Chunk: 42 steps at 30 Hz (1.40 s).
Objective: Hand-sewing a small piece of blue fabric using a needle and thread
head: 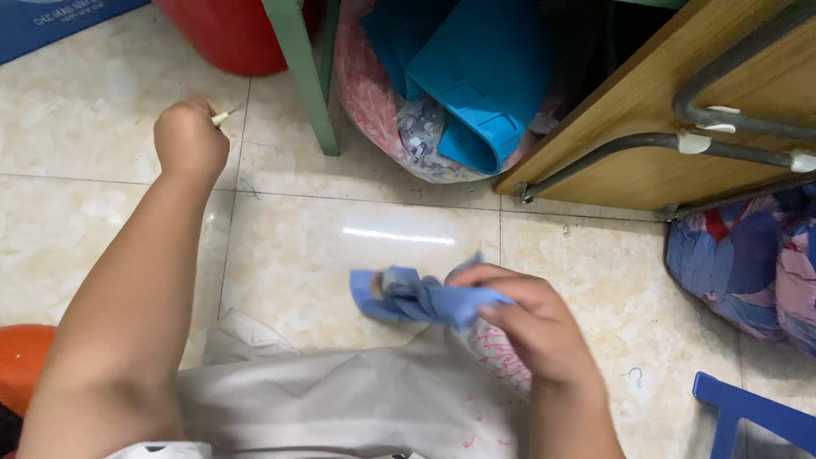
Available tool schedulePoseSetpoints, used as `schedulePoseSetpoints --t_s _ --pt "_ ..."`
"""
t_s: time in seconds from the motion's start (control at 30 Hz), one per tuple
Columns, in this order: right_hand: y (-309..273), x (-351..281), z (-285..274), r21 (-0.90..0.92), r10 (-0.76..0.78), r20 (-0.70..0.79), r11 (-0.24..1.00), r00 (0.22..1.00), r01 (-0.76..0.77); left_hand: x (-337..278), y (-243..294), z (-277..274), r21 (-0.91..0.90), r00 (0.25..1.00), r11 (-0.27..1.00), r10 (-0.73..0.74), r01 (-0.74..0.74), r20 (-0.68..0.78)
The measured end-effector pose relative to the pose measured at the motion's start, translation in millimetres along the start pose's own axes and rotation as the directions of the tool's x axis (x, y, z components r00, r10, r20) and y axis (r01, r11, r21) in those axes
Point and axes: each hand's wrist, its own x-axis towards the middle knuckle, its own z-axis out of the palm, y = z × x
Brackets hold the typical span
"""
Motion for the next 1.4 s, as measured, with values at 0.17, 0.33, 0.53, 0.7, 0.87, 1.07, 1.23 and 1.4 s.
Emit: schedulePoseSetpoints --t_s 0.17,0.33,0.53,0.7,0.87,1.07,1.23,1.4 --pt "-20.3 -12.6 -27.7 0.353 -0.311 0.161 0.905 0.937 0.239 29.5 -35.5 53.7 0.156 0.999 0.987 0.039 -0.036 -0.017" --pt "-19.9 -9.2 -23.0 0.450 -0.273 0.049 0.865 0.961 0.222 58.0 -86.3 135.6 -0.111 0.950 0.944 -0.303 0.310 0.073" --pt "-10.0 4.5 -14.0 0.205 -0.101 0.184 0.977 0.978 0.062 33.9 -58.6 258.0 -0.739 0.445 0.111 -0.853 0.664 0.273" --pt "3.6 10.1 -11.0 0.135 -0.007 0.213 0.991 0.977 -0.023 24.1 79.9 85.0 -0.832 0.781 0.001 -0.346 0.555 0.520" --pt "1.0 12.2 2.9 0.010 0.101 0.186 0.994 0.977 -0.105 89.6 -52.3 183.8 -0.772 0.748 0.445 -0.661 0.454 0.059" --pt "1.5 23.5 19.1 -0.046 0.067 0.350 0.997 0.934 -0.054 22.8 -16.6 184.1 -0.034 0.488 0.503 -0.818 0.864 0.303" --pt "3.3 31.8 36.3 0.078 -0.053 0.807 0.997 0.588 -0.016 0.7 116.7 48.0 -0.735 0.785 0.277 -0.208 0.619 0.583" --pt "7.3 27.8 48.2 -0.023 0.001 0.710 0.999 0.705 0.022 58.4 29.5 116.9 -0.790 0.823 0.343 -0.464 0.508 0.328"
